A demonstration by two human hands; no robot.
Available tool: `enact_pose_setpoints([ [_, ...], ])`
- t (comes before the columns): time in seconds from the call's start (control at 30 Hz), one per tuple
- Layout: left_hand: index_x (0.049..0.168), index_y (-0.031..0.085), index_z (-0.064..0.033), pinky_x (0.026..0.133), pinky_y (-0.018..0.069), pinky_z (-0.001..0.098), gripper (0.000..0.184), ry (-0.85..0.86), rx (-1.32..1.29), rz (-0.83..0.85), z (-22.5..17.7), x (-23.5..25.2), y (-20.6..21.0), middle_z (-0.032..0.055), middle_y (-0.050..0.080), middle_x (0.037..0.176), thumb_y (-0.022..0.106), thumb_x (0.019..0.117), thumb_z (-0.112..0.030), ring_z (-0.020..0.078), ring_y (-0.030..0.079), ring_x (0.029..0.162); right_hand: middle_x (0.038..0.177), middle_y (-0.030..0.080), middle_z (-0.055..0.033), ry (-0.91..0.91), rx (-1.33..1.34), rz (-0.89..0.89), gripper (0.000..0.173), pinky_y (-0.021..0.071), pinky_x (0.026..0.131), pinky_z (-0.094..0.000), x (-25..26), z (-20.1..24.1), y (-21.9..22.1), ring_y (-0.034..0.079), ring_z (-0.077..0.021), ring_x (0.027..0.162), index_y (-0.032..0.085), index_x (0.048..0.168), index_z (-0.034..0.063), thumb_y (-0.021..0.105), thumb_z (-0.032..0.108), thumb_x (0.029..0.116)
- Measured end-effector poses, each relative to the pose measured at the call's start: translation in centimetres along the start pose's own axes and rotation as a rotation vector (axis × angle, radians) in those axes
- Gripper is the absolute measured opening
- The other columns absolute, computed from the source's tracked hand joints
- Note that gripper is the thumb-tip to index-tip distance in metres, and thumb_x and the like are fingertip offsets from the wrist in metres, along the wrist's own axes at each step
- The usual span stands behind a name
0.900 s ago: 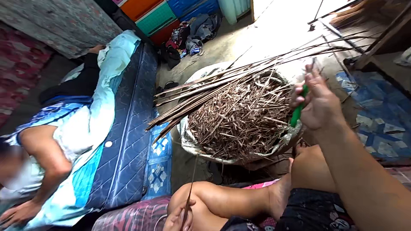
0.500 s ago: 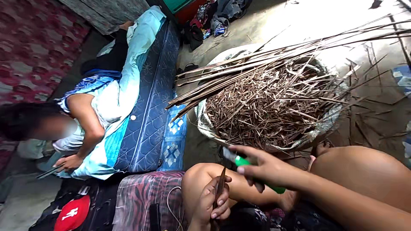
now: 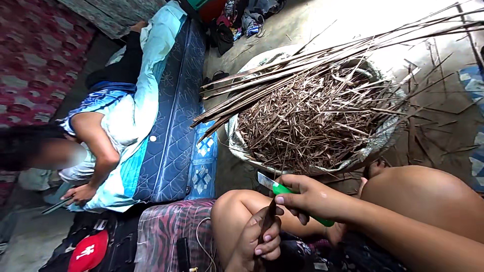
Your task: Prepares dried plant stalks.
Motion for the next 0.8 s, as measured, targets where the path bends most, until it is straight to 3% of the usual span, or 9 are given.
enact_pose_setpoints([
  [0.27,0.132,0.061,-0.0119,0.048,0.0485,0.0158,0.032,-0.015,-0.008,0.011,0.1,-0.1,-0.1,-0.0027,0.065,0.077,0.061,0.1009,-0.020,0.0031,0.058,0.053,0.072,0.059,0.0035,-0.015,-0.025,-0.044,0.017,0.0524,0.052,-0.0190,-0.3,0.5,-1.0,0.058,-0.0041,0.055,0.062,0.115,0.0100,0.059,0.024,0.1061],
  [0.43,0.134,0.062,-0.0125,0.049,0.0478,0.0151,0.034,-0.006,0.041,0.026,-0.2,-0.5,-0.3,-0.0033,0.065,0.078,0.062,0.1013,-0.021,0.0021,0.057,0.053,0.075,0.059,0.0042,-0.048,0.040,-0.076,0.022,0.0503,0.050,-0.0181,-0.9,1.4,-2.0,0.056,-0.0035,0.055,0.063,0.124,0.0112,0.057,0.020,0.1056],
  [0.53,0.134,0.061,-0.0138,0.049,0.0480,0.0151,0.034,0.010,0.048,0.024,-0.4,-0.9,-0.5,-0.0038,0.064,0.078,0.062,0.1015,-0.023,0.0021,0.057,0.053,0.076,0.059,0.0043,-0.110,0.089,-0.156,0.028,0.0512,0.050,-0.0181,-1.2,2.0,-3.2,0.057,-0.0035,0.056,0.058,0.132,0.0123,0.055,0.018,0.1050],
  [0.63,0.134,0.061,-0.0124,0.048,0.0485,0.0161,0.035,0.027,0.051,0.018,-0.5,-1.3,-0.7,-0.0033,0.064,0.076,0.062,0.1011,-0.022,0.0029,0.058,0.053,0.080,0.061,0.0023,-0.146,0.118,-0.214,0.048,0.0522,0.050,-0.0170,-1.7,2.6,-4.6,0.059,-0.0041,0.058,0.044,0.152,0.0151,0.054,0.016,0.1053],
  [0.7,0.134,0.062,-0.0125,0.048,0.0481,0.0162,0.035,0.027,0.055,0.015,-0.5,-1.4,-0.8,-0.0037,0.064,0.075,0.062,0.1011,-0.023,0.0029,0.058,0.052,0.083,0.062,0.0012,-0.142,0.093,-0.177,0.058,0.0526,0.051,-0.0171,-1.8,2.8,-5.1,0.061,-0.0048,0.059,0.034,0.160,0.0185,0.054,0.016,0.1054],
  [0.8,0.134,0.061,-0.0124,0.049,0.0479,0.0157,0.034,0.010,0.045,0.019,-0.4,-1.3,-0.7,-0.0035,0.064,0.077,0.062,0.1015,-0.022,0.0025,0.057,0.053,0.086,0.064,-0.0014,-0.086,0.037,-0.032,0.065,0.0543,0.051,-0.0218,-1.8,2.5,-4.5,0.061,-0.0078,0.058,0.028,0.163,0.0198,0.055,0.014,0.1034],
])
Point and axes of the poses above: each hand's wrist, its own x-axis towards the middle knuckle, its own y-axis out of the palm, z = x × y, the point moved 1 cm from there along x, towards the middle knuckle
